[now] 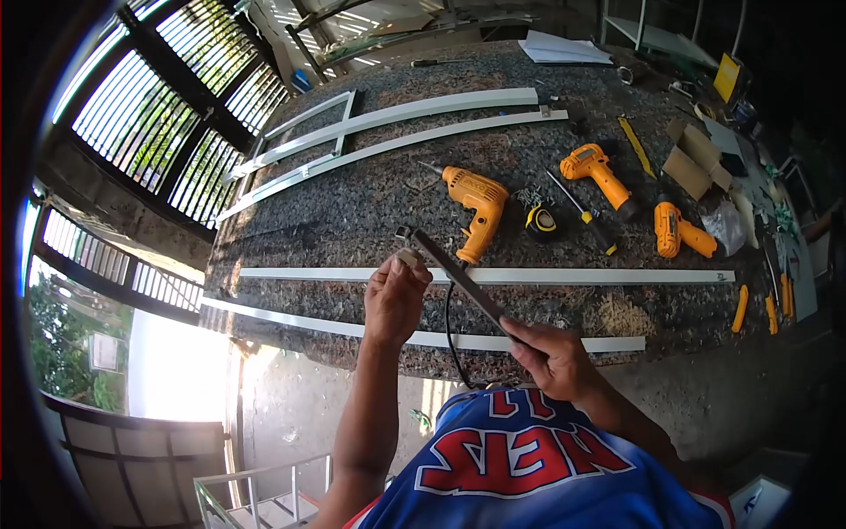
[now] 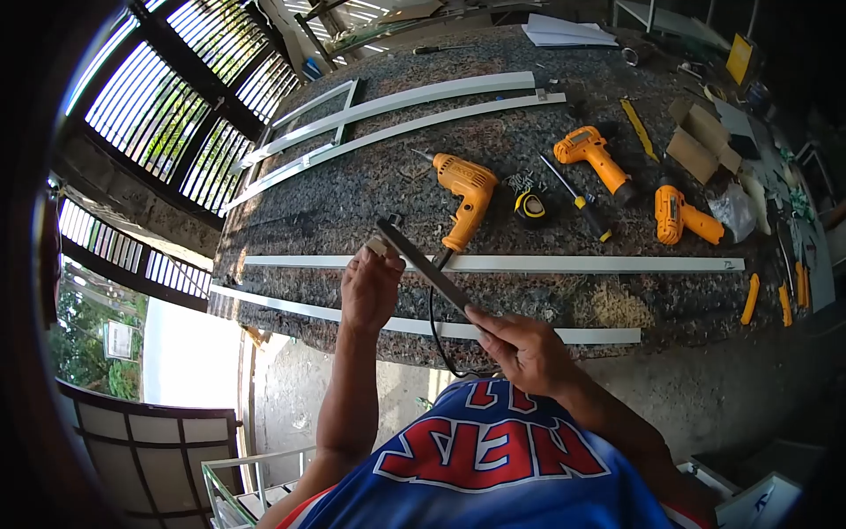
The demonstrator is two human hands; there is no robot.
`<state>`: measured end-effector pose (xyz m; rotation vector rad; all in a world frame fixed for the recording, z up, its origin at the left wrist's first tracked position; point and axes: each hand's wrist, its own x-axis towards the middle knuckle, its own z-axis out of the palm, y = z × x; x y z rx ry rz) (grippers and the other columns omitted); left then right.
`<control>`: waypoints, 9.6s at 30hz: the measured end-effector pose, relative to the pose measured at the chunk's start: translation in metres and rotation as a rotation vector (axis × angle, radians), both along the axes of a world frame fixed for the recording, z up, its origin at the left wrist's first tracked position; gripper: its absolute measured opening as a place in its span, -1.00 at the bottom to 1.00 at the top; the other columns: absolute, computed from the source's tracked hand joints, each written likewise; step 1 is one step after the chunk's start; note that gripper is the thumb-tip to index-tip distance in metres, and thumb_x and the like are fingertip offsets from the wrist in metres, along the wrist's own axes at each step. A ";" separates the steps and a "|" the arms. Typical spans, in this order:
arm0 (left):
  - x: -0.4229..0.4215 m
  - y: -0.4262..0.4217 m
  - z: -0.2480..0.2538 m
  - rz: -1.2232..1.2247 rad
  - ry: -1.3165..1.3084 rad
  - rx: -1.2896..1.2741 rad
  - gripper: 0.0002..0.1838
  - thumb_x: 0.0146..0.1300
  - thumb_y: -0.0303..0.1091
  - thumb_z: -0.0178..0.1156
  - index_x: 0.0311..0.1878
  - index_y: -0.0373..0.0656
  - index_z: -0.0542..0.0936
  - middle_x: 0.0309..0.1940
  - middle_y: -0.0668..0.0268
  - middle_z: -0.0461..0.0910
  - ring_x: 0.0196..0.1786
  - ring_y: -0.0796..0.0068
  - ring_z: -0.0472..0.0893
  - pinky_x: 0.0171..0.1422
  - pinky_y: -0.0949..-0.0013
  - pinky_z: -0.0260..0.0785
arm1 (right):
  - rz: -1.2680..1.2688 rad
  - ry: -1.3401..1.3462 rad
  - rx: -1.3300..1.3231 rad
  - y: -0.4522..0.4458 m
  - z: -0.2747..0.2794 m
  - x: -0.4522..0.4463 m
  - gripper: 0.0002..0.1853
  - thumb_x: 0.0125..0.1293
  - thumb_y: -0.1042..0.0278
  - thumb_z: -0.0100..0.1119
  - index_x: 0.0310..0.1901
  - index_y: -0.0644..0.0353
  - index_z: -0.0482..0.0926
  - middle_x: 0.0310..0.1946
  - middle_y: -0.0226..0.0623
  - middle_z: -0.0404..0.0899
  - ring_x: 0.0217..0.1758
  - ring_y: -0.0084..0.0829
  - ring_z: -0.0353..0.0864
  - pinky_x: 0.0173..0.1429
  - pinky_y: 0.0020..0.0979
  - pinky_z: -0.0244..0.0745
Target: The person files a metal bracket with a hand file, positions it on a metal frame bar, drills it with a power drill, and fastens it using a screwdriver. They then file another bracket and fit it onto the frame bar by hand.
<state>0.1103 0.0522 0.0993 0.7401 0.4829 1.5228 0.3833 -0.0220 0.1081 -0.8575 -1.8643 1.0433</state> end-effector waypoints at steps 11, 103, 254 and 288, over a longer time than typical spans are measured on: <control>0.025 -0.018 0.006 0.154 0.356 -0.184 -0.70 0.53 -0.24 0.14 -0.01 -0.31 0.68 -0.22 0.34 0.70 -0.16 0.60 0.63 0.10 0.39 0.51 | -0.165 -0.426 0.299 -0.005 -0.023 -0.005 -0.38 0.34 0.39 0.29 0.43 -0.11 0.44 -0.51 -0.26 0.44 -0.54 -0.26 0.57 -0.46 -0.22 0.56; -0.038 -0.174 -0.056 0.475 0.657 -0.328 -0.60 0.50 -0.10 0.19 -0.45 -0.13 0.51 -0.49 0.33 0.60 -0.40 0.60 0.48 -0.20 0.44 0.32 | -0.216 -0.706 0.044 0.366 -0.036 0.001 -0.41 0.17 0.49 0.42 0.29 0.11 0.56 -0.01 -0.11 0.72 0.04 -0.25 0.71 0.15 -0.26 0.58; -0.406 0.071 -0.099 0.314 1.556 0.474 -0.75 0.16 -0.36 0.40 -0.11 -0.22 0.67 -0.13 0.11 0.61 -0.03 0.05 0.56 0.14 0.09 0.41 | -0.949 -0.283 -0.477 0.196 -0.087 -0.152 -0.18 0.22 0.19 0.45 0.47 0.24 0.31 0.14 -0.26 0.60 0.13 -0.43 0.59 0.19 -0.40 0.46; -0.456 0.098 -0.115 -0.062 1.394 0.537 -0.79 0.12 -0.39 0.42 -0.16 -0.17 0.73 -0.01 0.23 0.70 0.03 0.11 0.60 0.18 0.15 0.46 | -0.348 0.573 -0.170 0.089 0.054 -0.254 -0.35 0.49 0.17 0.05 0.49 0.28 0.15 0.28 0.02 0.47 -0.03 -0.33 0.69 -0.10 -0.49 0.68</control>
